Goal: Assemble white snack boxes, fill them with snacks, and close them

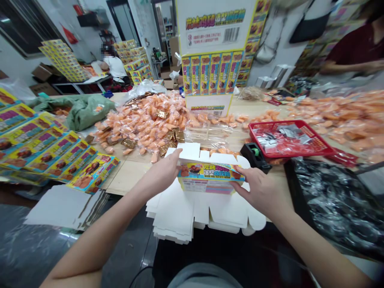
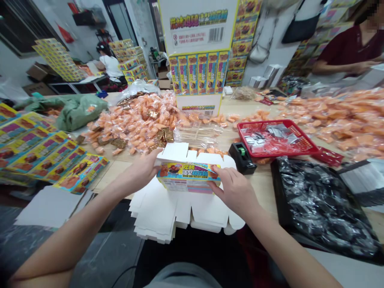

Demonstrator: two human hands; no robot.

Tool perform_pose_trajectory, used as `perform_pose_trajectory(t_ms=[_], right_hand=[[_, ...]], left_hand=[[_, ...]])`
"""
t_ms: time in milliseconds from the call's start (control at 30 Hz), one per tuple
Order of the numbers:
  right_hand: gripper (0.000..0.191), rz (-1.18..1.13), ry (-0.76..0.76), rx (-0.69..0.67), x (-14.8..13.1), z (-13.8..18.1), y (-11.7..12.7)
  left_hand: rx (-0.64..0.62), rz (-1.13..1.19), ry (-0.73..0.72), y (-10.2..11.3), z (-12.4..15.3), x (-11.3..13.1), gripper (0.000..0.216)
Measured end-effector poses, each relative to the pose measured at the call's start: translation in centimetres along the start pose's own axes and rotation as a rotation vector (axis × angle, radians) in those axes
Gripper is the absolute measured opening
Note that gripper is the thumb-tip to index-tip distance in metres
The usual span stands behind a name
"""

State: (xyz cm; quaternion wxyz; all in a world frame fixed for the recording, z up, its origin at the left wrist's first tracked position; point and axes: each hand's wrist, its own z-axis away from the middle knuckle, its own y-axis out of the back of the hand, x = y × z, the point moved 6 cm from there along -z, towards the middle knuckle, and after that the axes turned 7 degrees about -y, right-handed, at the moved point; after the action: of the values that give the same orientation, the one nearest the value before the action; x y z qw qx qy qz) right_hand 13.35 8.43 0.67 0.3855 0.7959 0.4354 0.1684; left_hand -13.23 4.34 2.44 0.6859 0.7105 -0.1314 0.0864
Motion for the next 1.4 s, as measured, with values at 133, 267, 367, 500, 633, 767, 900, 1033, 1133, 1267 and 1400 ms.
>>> perform_pose_trajectory(t_ms=[133, 267, 367, 500, 633, 767, 900, 1033, 1133, 1267, 1400], right_hand=[[0.041, -0.012, -0.022, 0.030, -0.1, 0.3, 0.0], [0.042, -0.017, -0.037, 0.044, -0.1, 0.3, 0.0], [0.044, -0.021, -0.038, 0.028, -0.1, 0.3, -0.3], [0.044, -0.032, -0.060, 0.029, 0.1, 0.2, -0.5], [0.045, -0.037, -0.061, 0.055, 0.0, 0.6, -0.5], [0.045, -0.029, -0.071, 0.090, 0.2, 1.0, -0.5], [0.044, -0.027, -0.059, 0.095, 0.0, 0.9, -0.7], [0.043, -0.030, -0.062, 0.102, -0.5, 0.7, -0.9], [0.044, -0.039, -0.078, 0.095, -0.8, 0.8, -0.9], [0.043, -0.040, -0.088, 0.102, -0.9, 1.0, -1.0], [0.040, -0.037, -0.061, 0.136, -1.0, 1.0, -1.0]], left_hand=[[0.049, -0.047, 0.082, -0.7, 0.8, 0.1, 0.047], [0.092, 0.112, 0.124, -0.7, 0.6, 0.1, 0.046], [-0.008, 0.308, 0.094, -0.9, 0.4, -0.3, 0.042], [0.002, 0.200, 0.034, 0.0, 0.5, -0.4, 0.042], [0.134, 0.015, 0.023, 0.4, 1.4, 0.3, 0.033], [0.285, 0.264, 0.129, -0.8, 2.7, 0.5, 0.033], [0.345, 0.233, 0.127, -1.5, 3.2, 0.3, 0.036], [0.295, 0.092, 0.169, -1.5, 2.6, -0.8, 0.040], [0.293, 0.157, 0.195, -1.6, 2.2, -1.2, 0.040], [0.286, 0.521, 0.169, -1.8, 2.0, -1.7, 0.046], [0.057, 0.791, 0.163, -1.9, 1.9, -1.9, 0.054]])
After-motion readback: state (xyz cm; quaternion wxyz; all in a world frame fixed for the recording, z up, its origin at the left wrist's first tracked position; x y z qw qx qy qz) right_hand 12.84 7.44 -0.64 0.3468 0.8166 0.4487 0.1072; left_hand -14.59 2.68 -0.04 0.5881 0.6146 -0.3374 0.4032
